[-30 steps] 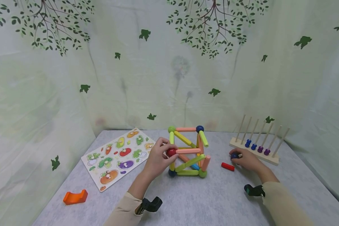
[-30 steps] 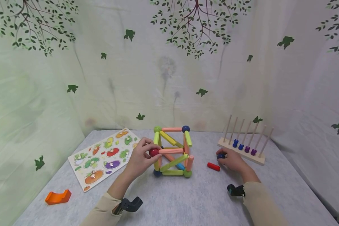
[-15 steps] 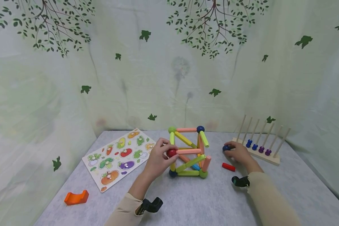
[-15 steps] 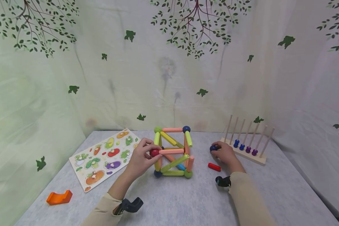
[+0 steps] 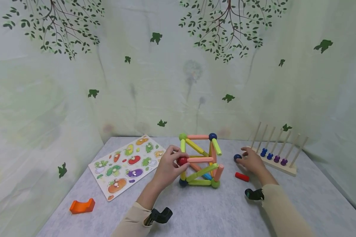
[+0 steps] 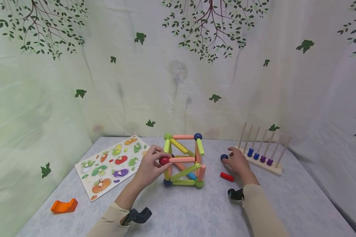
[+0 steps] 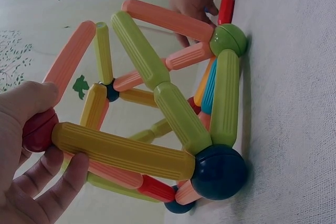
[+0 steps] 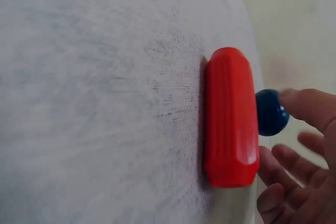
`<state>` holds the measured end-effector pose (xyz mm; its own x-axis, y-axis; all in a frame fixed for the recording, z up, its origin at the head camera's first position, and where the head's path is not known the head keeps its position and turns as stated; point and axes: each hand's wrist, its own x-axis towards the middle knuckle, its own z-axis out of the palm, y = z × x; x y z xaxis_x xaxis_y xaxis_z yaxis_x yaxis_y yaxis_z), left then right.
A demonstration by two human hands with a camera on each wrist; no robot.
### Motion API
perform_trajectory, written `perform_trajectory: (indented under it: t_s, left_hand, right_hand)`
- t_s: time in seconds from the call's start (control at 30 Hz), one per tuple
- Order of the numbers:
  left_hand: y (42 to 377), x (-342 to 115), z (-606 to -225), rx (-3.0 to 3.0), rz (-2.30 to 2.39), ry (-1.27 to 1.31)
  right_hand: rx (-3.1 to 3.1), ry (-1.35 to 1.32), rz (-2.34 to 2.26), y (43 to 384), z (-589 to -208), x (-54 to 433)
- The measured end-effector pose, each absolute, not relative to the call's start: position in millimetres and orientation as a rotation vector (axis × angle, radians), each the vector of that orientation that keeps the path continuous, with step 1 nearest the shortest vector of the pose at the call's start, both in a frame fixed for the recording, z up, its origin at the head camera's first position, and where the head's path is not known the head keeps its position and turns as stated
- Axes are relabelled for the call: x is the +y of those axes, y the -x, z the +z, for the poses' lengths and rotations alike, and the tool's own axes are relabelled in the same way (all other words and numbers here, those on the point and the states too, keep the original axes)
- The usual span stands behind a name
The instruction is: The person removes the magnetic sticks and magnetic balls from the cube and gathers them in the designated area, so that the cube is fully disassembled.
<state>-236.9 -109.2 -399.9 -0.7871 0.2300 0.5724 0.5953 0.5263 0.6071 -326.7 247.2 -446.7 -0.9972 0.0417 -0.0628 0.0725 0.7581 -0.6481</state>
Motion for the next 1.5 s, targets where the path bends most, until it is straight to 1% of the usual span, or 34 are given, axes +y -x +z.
perform_trajectory:
  t_s: [0.13, 0.33, 0.43, 0.63, 0.9, 1.3, 1.5]
  left_hand:
    - [234, -111, -400, -2.35, -1.165, 0.667]
    - [234, -110, -400, -2.344, -1.155, 0.678]
    - [236, -109, -401, -2.343, -1.151, 0.684]
    - [237, -109, -402, -2.342, -1.143, 0.674]
    - [238, -108, -402, -2.329, -1.154, 0.686]
    - [239, -107, -401, -2.332, -1.16, 0.68]
    - [238, -107, -399, -2.34, -1.166, 0.669]
  right_hand:
    - [2.94, -0.031, -1.1, 311, -445, 253]
    - [2.987, 0.241, -1.029, 283, -435, 260]
    - [2.94, 0.321, -0.976, 272, -432, 257]
    - [2.854, 0.461, -0.824, 260, -431, 251]
    - [2.837, 0.463, -0.771, 260, -441, 250]
    - [2.766, 0.315, -0.883, 254, -442, 244]
    - [2.591, 0.27, -1.03, 243, -443, 233]
